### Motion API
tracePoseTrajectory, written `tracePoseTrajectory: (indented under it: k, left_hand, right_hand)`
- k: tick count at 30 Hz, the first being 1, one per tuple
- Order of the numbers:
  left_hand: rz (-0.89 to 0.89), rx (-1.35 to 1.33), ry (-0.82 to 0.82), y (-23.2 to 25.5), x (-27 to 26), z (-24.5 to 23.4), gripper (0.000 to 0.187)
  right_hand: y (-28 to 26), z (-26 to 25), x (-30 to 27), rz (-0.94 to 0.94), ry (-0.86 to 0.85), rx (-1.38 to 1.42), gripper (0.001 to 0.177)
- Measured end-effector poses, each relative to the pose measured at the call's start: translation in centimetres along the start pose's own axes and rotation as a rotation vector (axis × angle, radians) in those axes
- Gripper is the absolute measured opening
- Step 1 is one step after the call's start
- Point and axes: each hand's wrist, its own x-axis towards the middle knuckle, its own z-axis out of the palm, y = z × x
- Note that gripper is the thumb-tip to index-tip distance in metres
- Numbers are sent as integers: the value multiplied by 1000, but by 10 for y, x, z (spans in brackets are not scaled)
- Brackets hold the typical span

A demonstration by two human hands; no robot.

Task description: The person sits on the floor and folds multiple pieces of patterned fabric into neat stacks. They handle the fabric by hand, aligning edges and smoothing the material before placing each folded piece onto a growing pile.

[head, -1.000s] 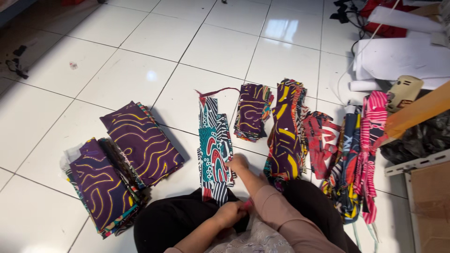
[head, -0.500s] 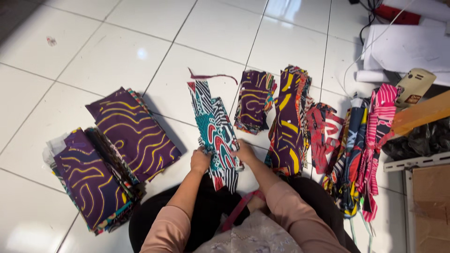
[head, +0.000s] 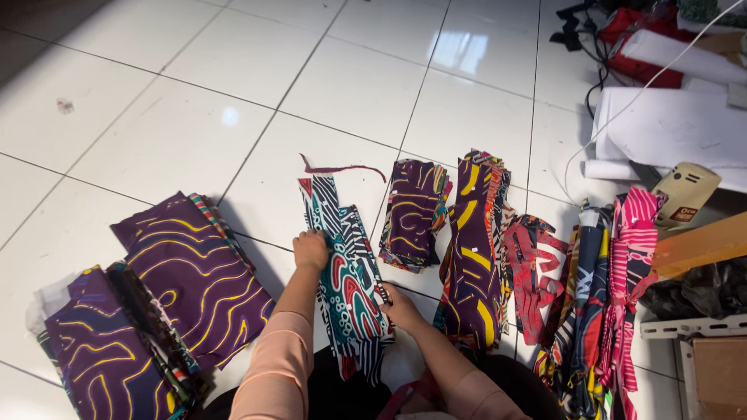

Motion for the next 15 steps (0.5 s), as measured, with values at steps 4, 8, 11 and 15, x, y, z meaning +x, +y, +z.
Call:
tracePoseTrajectory:
  k: [4,8,11,15]
  left_hand:
    - [13,-120,19,-4,14,-22,34]
    - [27,-168,111,0,25,-34,34]
    - [-194,-412,413,3,12,-24,56]
    - [-637,-915,3,-12,-42,18,53]
  right_hand:
    - [5,-2,6,63,5,-101,61]
    - [7,4,4,47,17,-99,59]
    - [2,2,3,38,71,-106,56]
    - [-10,5,5,7,138,-25,63]
